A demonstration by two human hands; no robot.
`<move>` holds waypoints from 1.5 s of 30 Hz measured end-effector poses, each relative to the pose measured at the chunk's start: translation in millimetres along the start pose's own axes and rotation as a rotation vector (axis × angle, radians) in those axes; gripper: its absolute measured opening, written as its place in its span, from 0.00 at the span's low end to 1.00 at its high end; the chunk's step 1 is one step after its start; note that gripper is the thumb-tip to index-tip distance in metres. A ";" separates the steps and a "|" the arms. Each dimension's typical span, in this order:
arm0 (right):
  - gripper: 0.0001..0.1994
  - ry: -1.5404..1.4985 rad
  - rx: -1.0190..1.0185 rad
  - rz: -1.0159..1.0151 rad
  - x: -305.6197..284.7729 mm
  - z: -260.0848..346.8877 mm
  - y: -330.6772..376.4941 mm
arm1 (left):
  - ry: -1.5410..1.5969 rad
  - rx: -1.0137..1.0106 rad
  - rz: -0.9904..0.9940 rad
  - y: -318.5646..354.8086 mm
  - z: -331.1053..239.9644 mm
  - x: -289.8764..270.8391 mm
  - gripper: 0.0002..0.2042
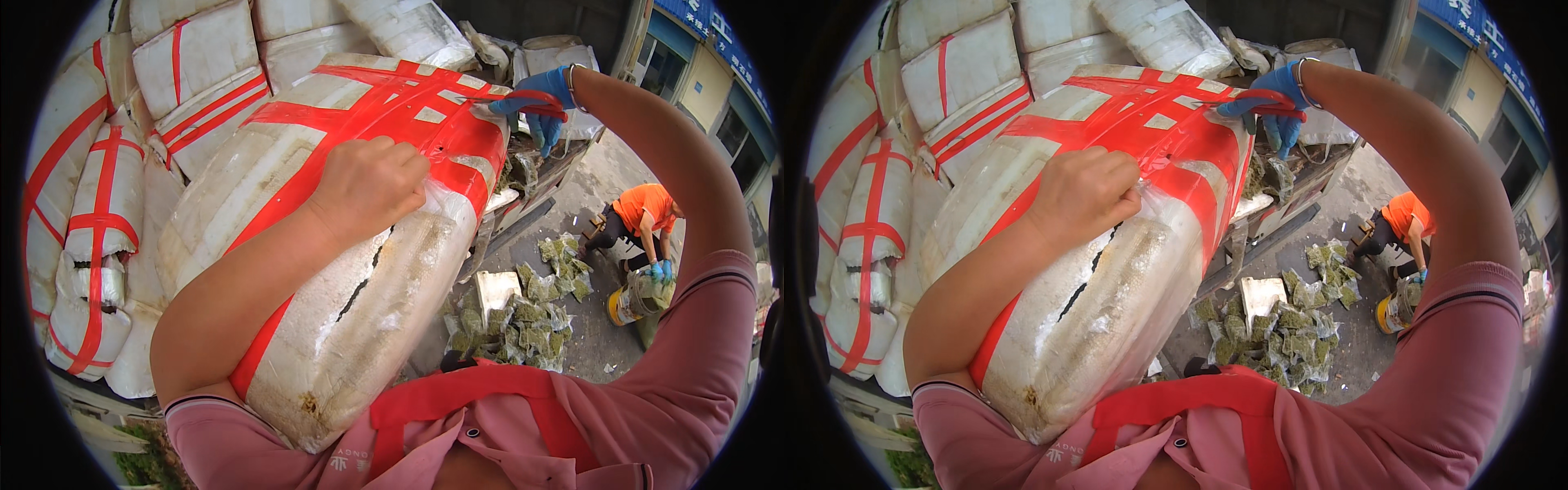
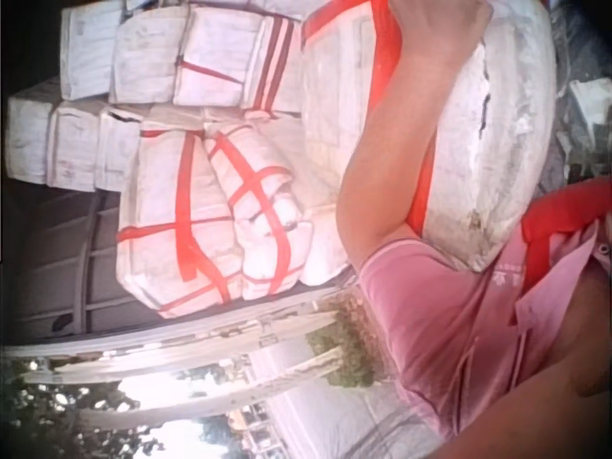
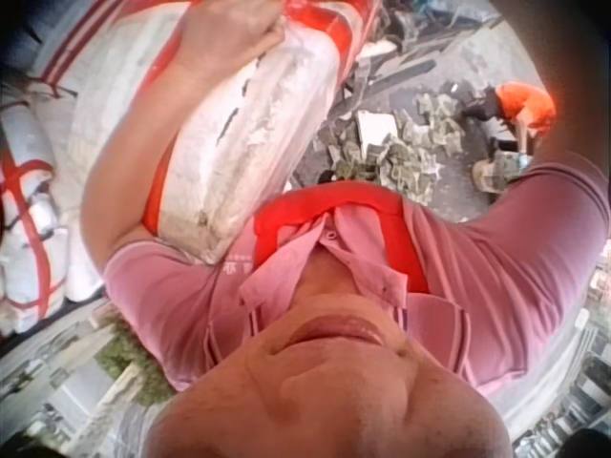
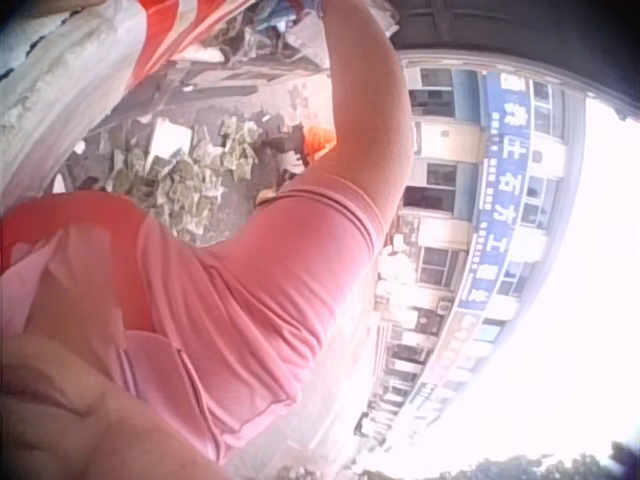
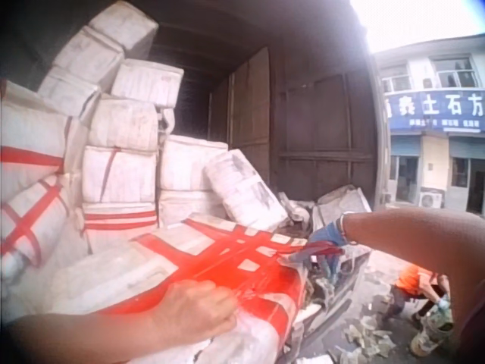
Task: The person carries a basin of dark liquid, pours it into a sink, and then uses a strainer to scoop green plant material from a tank into the basin. They carry the basin and red buckets outside, where they use scissors to cut open large white sacks and remove smaller plastic bags of green material.
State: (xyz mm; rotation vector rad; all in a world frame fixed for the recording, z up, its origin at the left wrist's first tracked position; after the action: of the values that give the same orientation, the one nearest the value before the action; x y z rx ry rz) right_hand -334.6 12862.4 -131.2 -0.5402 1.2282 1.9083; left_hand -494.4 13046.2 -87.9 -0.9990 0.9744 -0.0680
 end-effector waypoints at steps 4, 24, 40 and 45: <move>0.34 -0.058 -0.044 -0.046 -4.1 -8.3 -12.7 | 0.010 -0.003 -0.039 1.0 0.6 -0.3 0.06; 0.22 -0.073 -0.443 0.032 -41.0 -30.5 -16.0 | 0.124 -0.153 0.178 -15.4 10.0 13.1 0.05; 0.25 1.144 -0.278 0.081 -104.2 12.4 -49.4 | -0.266 -0.458 0.517 -92.1 56.4 107.1 0.10; 0.24 1.184 -0.364 0.112 -102.6 16.6 -50.8 | -0.241 -0.439 0.442 -95.5 50.3 110.0 0.08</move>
State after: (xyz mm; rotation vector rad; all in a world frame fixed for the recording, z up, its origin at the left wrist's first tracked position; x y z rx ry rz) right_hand -231.5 12848.9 -80.4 -2.0167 1.5779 1.9035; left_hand -358.0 12974.7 -81.5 -1.1336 0.9859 0.6446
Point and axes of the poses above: each hand's wrist, its own y-axis away from the middle knuckle, its own x-axis out of the palm, z = x × y, the point moved 10 cm from there along -y, towards the middle knuckle, and after that the axes turned 6 degrees about -x, right-handed, at the moved point
